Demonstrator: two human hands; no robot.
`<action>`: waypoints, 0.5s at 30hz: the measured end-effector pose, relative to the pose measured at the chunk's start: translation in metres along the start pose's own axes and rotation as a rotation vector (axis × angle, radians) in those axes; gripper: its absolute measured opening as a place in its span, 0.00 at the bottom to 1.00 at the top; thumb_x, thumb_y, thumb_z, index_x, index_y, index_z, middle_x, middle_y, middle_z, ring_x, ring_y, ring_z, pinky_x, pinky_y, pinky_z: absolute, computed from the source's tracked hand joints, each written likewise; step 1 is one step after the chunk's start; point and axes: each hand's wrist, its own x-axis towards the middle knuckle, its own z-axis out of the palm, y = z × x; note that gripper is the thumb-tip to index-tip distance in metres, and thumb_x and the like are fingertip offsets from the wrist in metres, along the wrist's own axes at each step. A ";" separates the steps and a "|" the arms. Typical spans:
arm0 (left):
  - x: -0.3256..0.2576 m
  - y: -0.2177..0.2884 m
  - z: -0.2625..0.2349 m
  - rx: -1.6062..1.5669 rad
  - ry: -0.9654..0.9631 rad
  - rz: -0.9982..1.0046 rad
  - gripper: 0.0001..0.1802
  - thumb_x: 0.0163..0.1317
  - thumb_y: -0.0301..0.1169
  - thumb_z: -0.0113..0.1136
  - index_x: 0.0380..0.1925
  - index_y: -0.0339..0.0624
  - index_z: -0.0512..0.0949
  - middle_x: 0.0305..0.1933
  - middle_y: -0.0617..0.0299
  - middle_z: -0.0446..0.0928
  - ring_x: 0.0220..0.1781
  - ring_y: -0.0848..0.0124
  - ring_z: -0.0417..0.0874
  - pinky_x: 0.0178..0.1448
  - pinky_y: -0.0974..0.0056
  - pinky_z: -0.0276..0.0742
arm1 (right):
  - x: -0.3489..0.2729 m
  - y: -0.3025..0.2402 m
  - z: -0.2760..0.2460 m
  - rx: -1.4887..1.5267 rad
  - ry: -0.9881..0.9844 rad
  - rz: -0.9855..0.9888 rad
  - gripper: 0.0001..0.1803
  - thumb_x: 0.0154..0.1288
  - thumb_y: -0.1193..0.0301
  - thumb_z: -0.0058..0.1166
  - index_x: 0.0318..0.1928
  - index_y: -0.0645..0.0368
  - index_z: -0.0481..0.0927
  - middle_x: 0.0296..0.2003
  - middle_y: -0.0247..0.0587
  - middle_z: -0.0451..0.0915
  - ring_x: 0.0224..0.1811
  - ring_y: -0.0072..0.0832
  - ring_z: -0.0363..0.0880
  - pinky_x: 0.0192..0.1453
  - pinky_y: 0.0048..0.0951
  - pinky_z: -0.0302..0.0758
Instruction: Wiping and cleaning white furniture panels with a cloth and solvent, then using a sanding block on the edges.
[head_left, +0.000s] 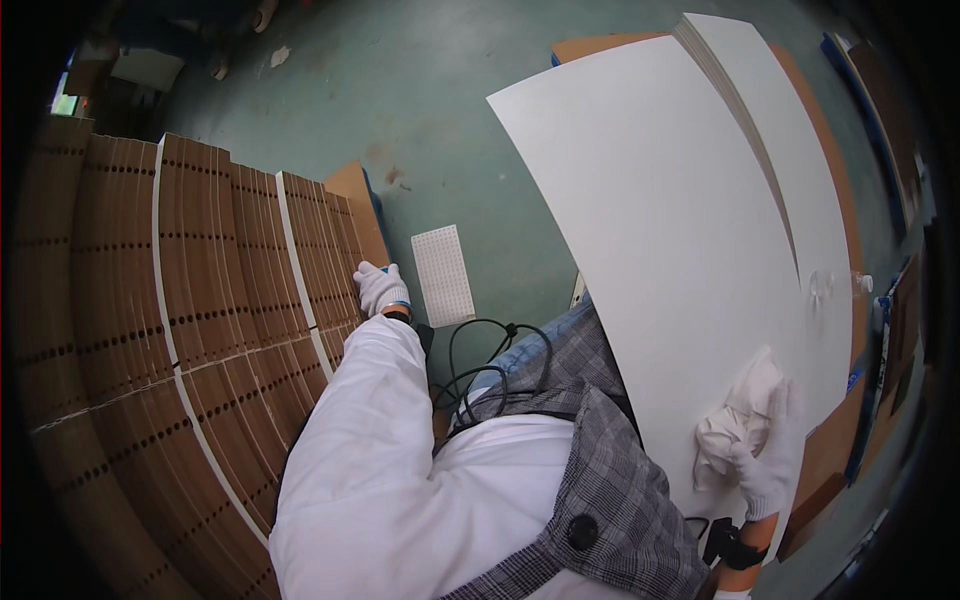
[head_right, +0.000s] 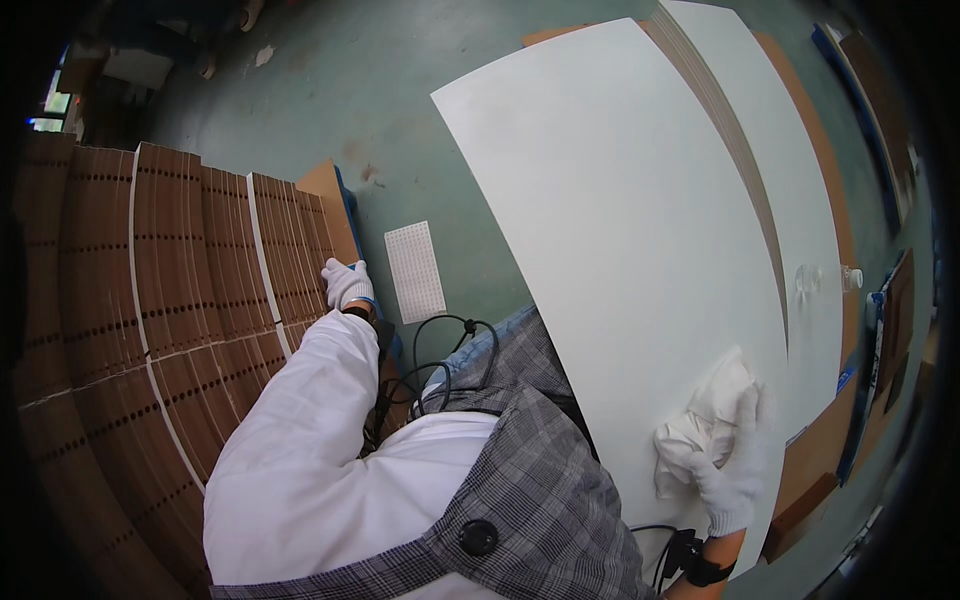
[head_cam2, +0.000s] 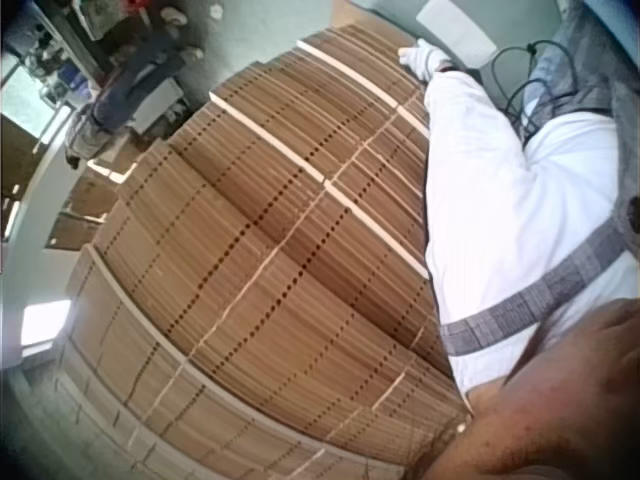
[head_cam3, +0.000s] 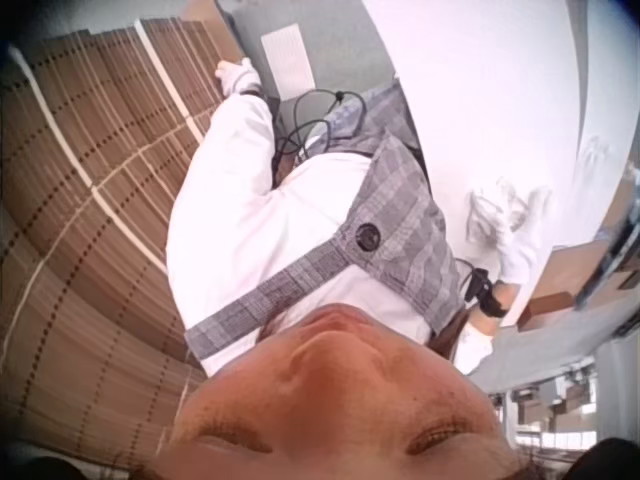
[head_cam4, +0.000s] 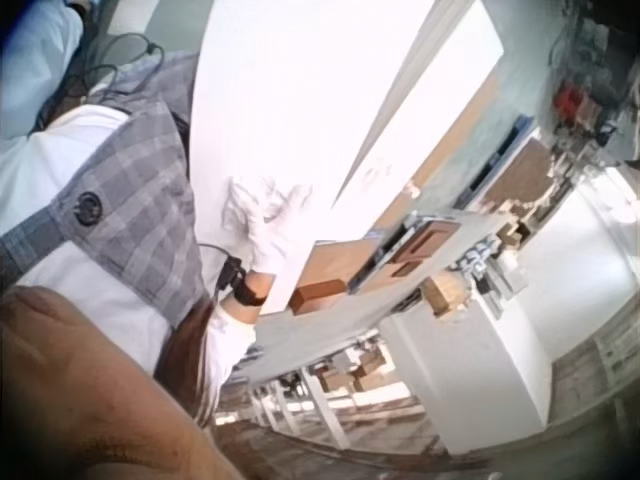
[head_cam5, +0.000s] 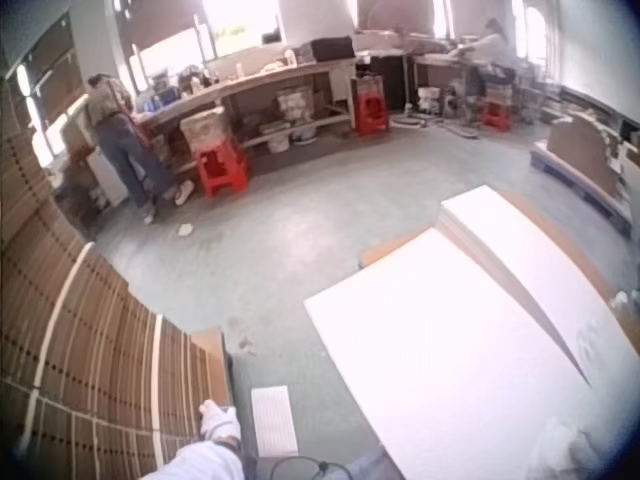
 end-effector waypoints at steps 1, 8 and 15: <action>-0.001 0.004 -0.001 0.001 0.004 0.006 0.28 0.62 0.48 0.57 0.53 0.43 0.62 0.57 0.52 0.67 0.51 0.49 0.80 0.47 0.47 0.79 | -0.001 -0.004 0.004 0.016 -0.031 -0.017 0.50 0.51 0.46 0.62 0.70 0.54 0.57 0.70 0.60 0.52 0.73 0.52 0.51 0.72 0.47 0.54; 0.010 0.059 -0.022 -0.294 0.329 0.288 0.17 0.69 0.45 0.43 0.42 0.44 0.72 0.47 0.48 0.73 0.48 0.48 0.78 0.50 0.48 0.75 | -0.005 -0.019 0.034 -0.163 0.058 -0.050 0.41 0.43 0.62 0.68 0.61 0.51 0.68 0.67 0.57 0.58 0.69 0.56 0.57 0.70 0.49 0.58; -0.053 0.163 -0.150 -0.987 0.857 1.041 0.09 0.67 0.33 0.54 0.42 0.41 0.74 0.41 0.54 0.75 0.41 0.62 0.79 0.48 0.59 0.77 | -0.050 0.010 0.042 -0.087 0.196 0.089 0.27 0.46 0.72 0.65 0.50 0.54 0.73 0.52 0.49 0.71 0.52 0.48 0.71 0.57 0.42 0.71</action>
